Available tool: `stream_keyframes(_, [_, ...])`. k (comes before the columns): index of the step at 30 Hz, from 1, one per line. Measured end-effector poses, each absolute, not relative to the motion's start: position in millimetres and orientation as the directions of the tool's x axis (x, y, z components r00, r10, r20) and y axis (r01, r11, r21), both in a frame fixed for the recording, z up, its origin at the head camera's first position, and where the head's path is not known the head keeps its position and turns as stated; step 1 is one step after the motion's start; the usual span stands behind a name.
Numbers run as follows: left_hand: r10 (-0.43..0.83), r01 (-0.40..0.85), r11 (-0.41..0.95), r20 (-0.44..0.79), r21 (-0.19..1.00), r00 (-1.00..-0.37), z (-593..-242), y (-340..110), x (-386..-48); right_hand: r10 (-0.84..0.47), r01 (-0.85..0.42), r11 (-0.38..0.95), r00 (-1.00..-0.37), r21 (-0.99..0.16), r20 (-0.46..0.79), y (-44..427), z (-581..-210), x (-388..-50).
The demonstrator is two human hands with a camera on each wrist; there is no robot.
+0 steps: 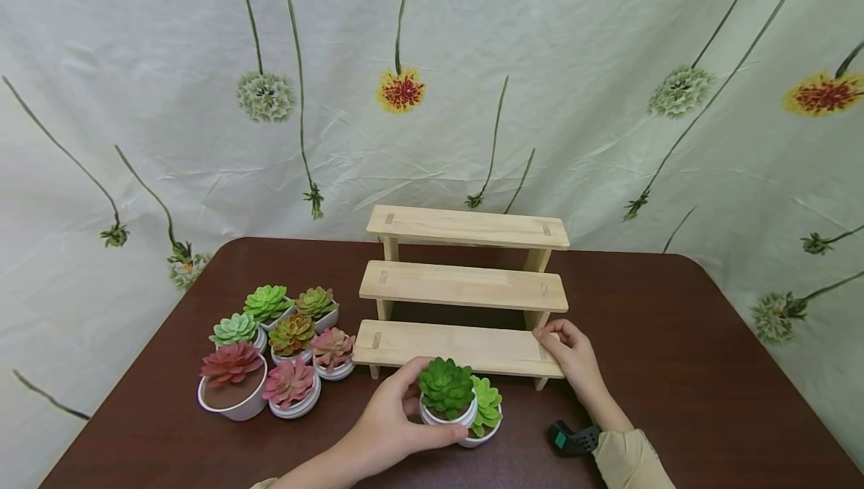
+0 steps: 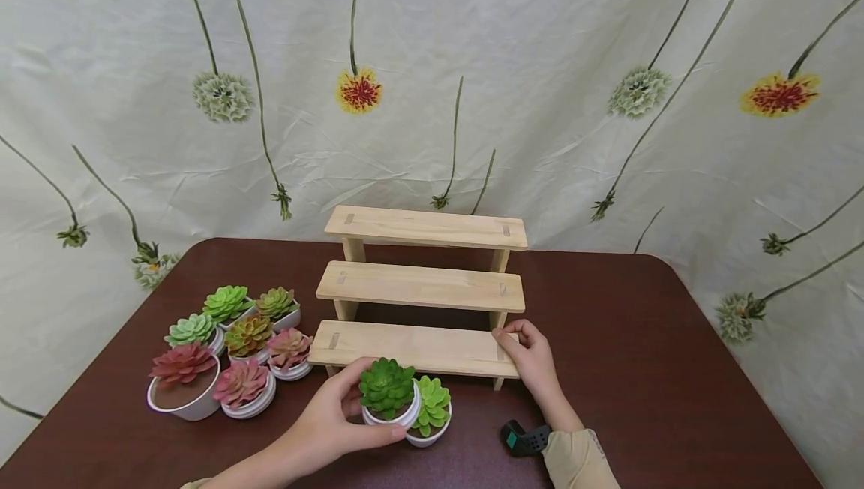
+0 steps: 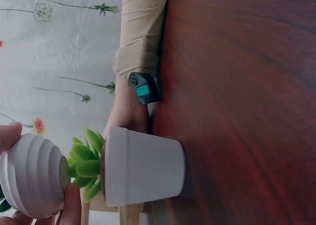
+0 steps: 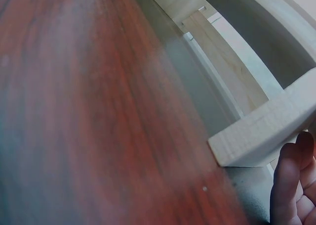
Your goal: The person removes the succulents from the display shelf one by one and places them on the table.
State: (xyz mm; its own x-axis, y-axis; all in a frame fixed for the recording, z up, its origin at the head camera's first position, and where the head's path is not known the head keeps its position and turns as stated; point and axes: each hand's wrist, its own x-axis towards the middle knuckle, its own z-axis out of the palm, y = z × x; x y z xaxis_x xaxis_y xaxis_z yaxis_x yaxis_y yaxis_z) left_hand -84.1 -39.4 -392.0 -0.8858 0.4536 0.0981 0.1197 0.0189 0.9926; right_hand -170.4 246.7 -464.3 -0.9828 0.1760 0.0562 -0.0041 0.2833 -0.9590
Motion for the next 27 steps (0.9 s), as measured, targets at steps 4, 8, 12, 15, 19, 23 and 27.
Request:
stream_keyframes(4, [0.437,0.123,0.007,0.108,0.992,-0.893,-397.1,-44.3,-81.3,0.18,0.0,0.283,-0.982,-0.959,0.053,246.9,-464.7,-170.6])
stream_keyframes(8, [0.416,0.129,0.005,0.115,0.992,-0.902,-400.8,-49.6,-78.1,0.182,0.007,0.279,-0.982,-0.96,0.046,246.7,-464.7,-170.4])
stream_keyframes(12, [0.405,0.104,0.02,0.087,0.994,-0.91,-404.4,-56.1,-75.0,0.183,0.009,0.268,-0.982,-0.963,0.041,246.6,-464.9,-170.1])
stream_keyframes(15, [0.403,0.065,0.026,0.049,0.998,-0.914,-408.1,-60.4,-72.0,0.181,0.007,0.258,-0.983,-0.966,0.042,246.6,-464.9,-169.9])
stream_keyframes(19, [0.412,0.05,0.032,0.032,0.998,-0.911,-416.2,-63.6,-68.2,0.181,0.001,0.256,-0.982,-0.967,0.047,246.6,-465.2,-169.8])
stream_keyframes(23, [0.419,0.093,0.047,0.065,0.995,-0.906,-427.4,-65.0,-66.6,0.179,-0.001,0.255,-0.983,-0.967,0.048,246.4,-465.5,-169.8])
stream_keyframes(27, [0.403,0.148,0.111,0.092,0.983,-0.911,-437.2,-66.7,-66.3,0.176,-0.002,0.251,-0.983,-0.968,0.047,246.2,-465.7,-170.0])
